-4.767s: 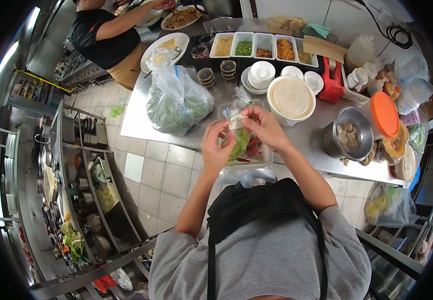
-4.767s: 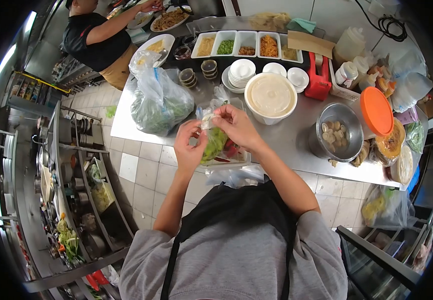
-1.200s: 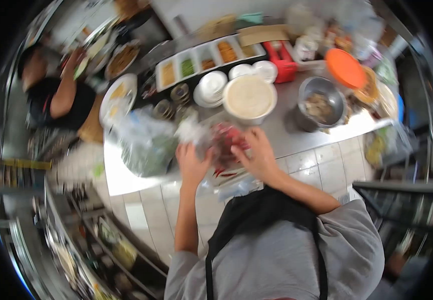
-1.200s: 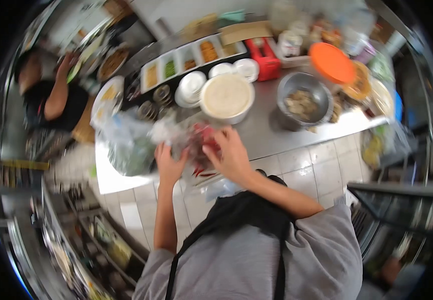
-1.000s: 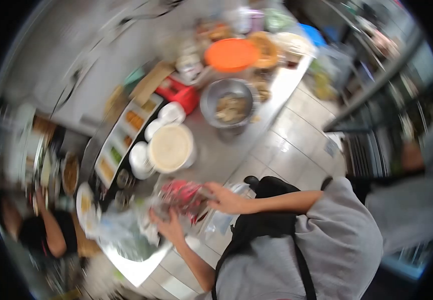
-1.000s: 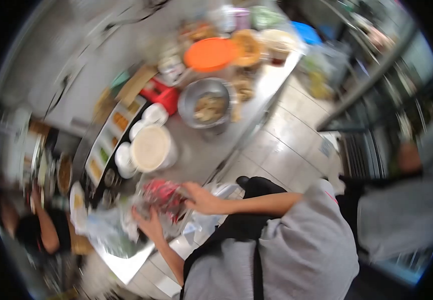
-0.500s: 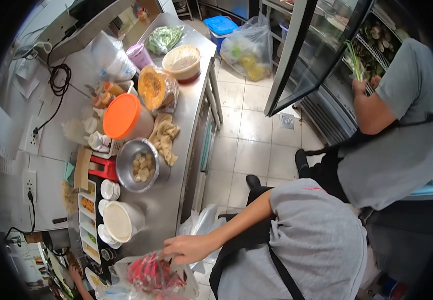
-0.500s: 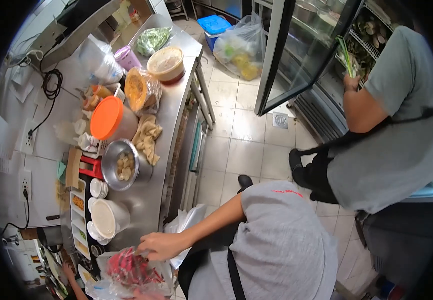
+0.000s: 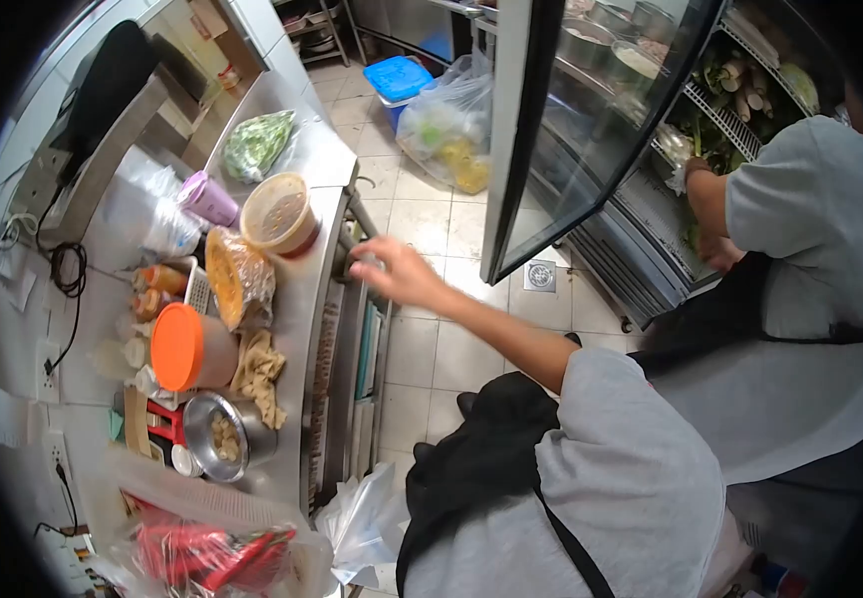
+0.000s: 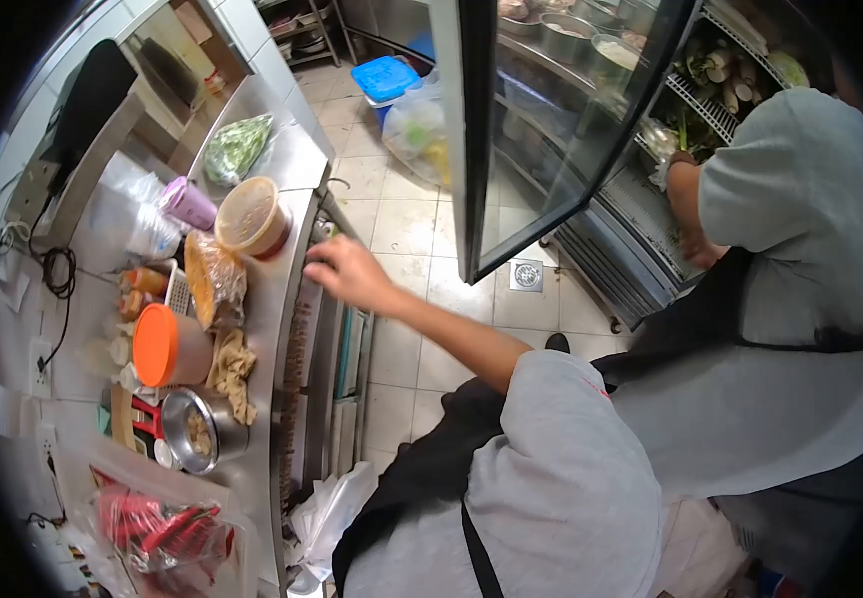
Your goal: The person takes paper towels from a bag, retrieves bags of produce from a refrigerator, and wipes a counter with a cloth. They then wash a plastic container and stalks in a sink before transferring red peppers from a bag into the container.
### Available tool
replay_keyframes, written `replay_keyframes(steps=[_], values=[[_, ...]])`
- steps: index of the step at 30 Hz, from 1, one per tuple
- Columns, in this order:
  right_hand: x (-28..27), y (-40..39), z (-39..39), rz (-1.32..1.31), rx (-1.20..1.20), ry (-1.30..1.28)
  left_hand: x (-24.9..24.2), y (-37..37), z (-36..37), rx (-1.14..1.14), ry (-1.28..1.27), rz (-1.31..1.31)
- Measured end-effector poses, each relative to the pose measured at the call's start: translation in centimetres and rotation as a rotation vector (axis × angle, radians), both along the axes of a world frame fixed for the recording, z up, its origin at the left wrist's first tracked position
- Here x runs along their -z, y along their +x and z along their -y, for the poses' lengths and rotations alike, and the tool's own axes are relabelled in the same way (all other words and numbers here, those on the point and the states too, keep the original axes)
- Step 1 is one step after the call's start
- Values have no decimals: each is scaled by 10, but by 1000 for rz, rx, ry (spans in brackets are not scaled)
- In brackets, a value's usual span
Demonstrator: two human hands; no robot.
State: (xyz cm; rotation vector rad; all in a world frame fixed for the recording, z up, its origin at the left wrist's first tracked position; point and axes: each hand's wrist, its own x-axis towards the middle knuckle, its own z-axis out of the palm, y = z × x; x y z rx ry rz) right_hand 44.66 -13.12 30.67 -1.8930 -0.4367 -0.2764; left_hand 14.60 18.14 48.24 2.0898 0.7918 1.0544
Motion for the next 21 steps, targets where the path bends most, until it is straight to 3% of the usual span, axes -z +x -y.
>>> replay_keyframes(steps=[3,7,9,11,13,14,18,19,21], values=[[35,54,57,-34,313,-353,-8,51,8,205,6,-68],[52,74,108,-38,440,-606,-7,151,23,539,5,-156],[67,79,120,105,474,-761,0,212,56,790,-239,-8],[73,84,121,50,487,-776,8,276,71,796,-17,-171],[77,92,111,-12,561,-917,-2,329,107,978,-329,-251],[74,96,105,-55,624,-962,-6,351,127,1012,-329,-252],[81,124,112,-385,613,-903,-12,431,177,1307,-687,-59],[88,126,111,-462,593,-1027,-9,450,183,1375,-808,44],[98,125,107,-571,595,-1185,-9,485,191,1409,-776,68]])
